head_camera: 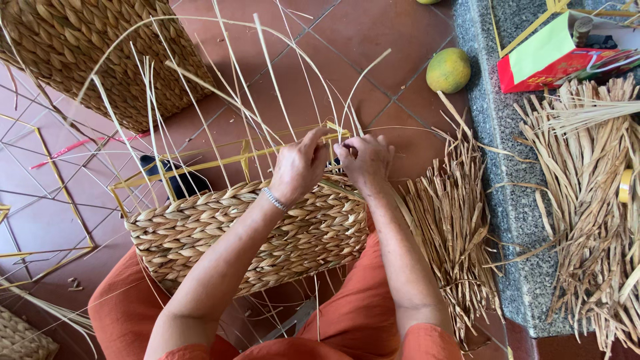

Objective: The person sits on the floor weaving water hyacinth strands around a rectangular woven basket body attached to a bamboo frame. They tuck and weave strands into the basket edge, cut excess strands with scissors, and gather and fold new strands to continue weaving the rim.

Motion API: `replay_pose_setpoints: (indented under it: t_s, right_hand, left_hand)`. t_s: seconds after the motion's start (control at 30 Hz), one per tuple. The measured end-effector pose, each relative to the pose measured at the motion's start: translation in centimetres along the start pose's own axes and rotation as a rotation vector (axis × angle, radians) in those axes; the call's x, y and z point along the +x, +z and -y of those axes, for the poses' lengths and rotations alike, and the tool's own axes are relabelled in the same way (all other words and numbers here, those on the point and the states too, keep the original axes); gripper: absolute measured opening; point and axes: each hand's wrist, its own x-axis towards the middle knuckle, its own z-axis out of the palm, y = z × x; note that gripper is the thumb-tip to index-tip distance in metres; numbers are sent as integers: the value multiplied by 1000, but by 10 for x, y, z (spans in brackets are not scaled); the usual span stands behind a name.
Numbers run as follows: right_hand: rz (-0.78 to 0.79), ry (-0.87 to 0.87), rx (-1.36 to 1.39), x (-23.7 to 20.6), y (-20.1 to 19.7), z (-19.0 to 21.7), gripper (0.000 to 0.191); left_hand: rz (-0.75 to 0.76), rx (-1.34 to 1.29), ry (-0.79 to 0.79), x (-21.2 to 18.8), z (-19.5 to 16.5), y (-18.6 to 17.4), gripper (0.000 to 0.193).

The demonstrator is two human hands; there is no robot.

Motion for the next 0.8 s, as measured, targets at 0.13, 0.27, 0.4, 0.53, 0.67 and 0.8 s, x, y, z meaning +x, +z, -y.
replay_pose_setpoints:
  t_s: [0.13, 0.27, 0.4, 0.53, 0.67, 0.8]
  right_hand:
    - [-33, 43, 232, -6, 5, -3, 15]
    - [-80, -29, 401, -16, 7, -13, 7]
    - [-111, -59, 442, -20, 13, -22, 7]
    - [-10, 154, 601, -19, 23, -33, 10]
    - [66, 260, 715, -16, 34, -41, 12]
    - [48, 218, 816, -14, 32, -43, 17]
  left_hand:
    - [63, 73, -164, 24, 20, 33, 49]
    - [95, 41, -147, 36, 29, 55, 52]
    - [71, 118, -82, 33, 33, 63, 14]
    - [146, 77, 92, 4, 35, 56, 12]
    - [371, -161, 240, -35, 27, 47, 17]
    - [654, -370, 186, -85, 15, 29, 23]
